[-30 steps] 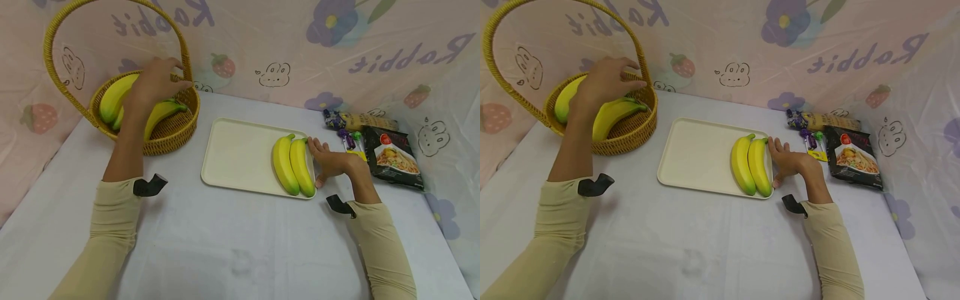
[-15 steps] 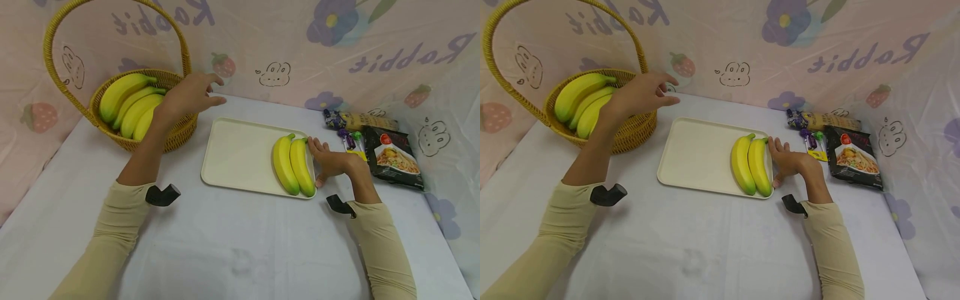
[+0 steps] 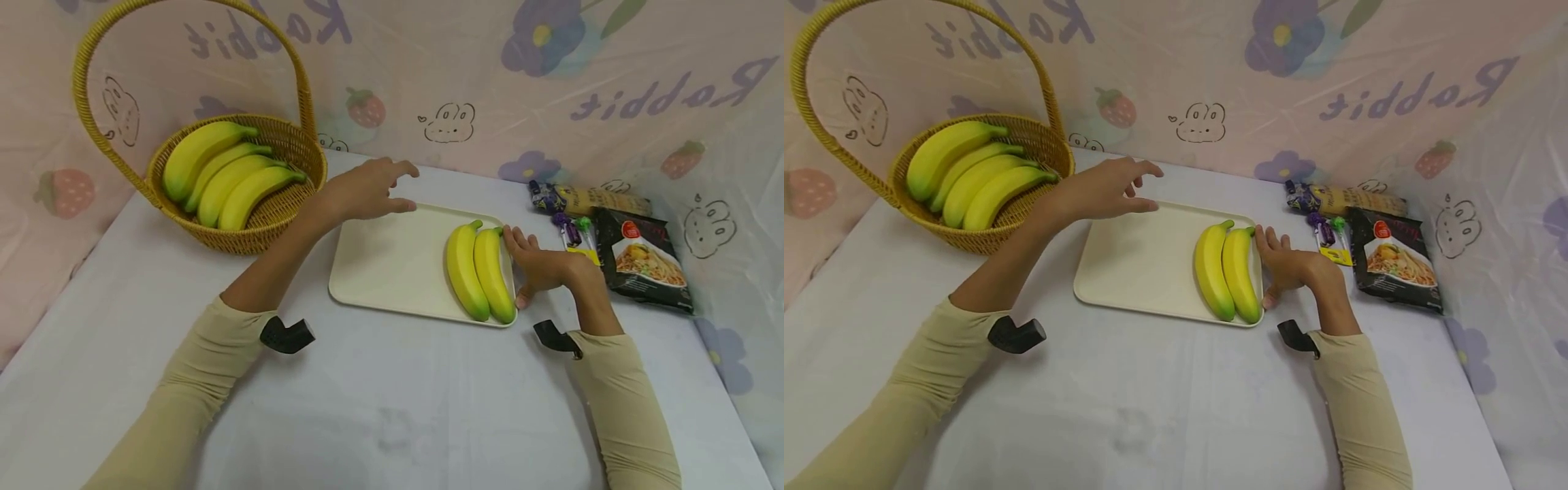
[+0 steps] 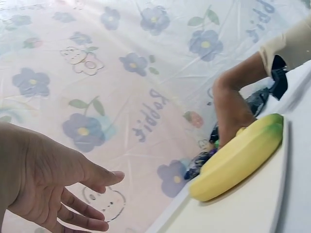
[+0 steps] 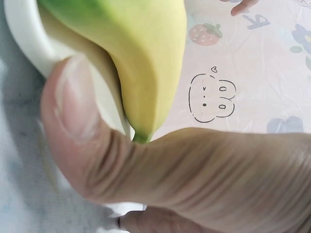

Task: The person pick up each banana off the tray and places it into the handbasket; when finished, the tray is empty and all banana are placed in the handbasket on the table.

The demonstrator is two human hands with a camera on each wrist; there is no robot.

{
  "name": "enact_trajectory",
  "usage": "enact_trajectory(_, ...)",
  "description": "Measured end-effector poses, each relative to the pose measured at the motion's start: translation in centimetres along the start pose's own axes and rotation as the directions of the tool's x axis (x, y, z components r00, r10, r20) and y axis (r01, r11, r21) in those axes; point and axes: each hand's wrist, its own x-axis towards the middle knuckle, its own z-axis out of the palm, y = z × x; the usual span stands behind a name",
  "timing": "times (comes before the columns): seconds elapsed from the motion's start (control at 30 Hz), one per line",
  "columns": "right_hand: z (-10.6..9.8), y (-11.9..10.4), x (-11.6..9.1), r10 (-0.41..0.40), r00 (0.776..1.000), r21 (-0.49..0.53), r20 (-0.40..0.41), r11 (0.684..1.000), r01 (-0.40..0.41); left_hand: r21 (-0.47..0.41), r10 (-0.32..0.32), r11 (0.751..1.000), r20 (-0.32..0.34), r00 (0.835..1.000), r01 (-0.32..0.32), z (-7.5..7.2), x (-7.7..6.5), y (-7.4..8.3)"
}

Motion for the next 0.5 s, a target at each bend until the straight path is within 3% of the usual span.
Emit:
enact_trajectory(0.2, 0.0, 0.0, 0.1, -0.017, 1.000, -0.004, -0.001, 1.000, 0.017, 0.053, 0.066, 0.996, 0.077, 0.995, -0.071, 2.4, 1.0, 1.4)
enact_trajectory(0.5, -0.1, -0.1, -0.1, -0.030, 1.000, 0.012, 0.003, 0.999, 0.030, 0.069, 0.131, 0.987, 0.206, 0.970, -0.148, 5.2, 1.7, 2.8)
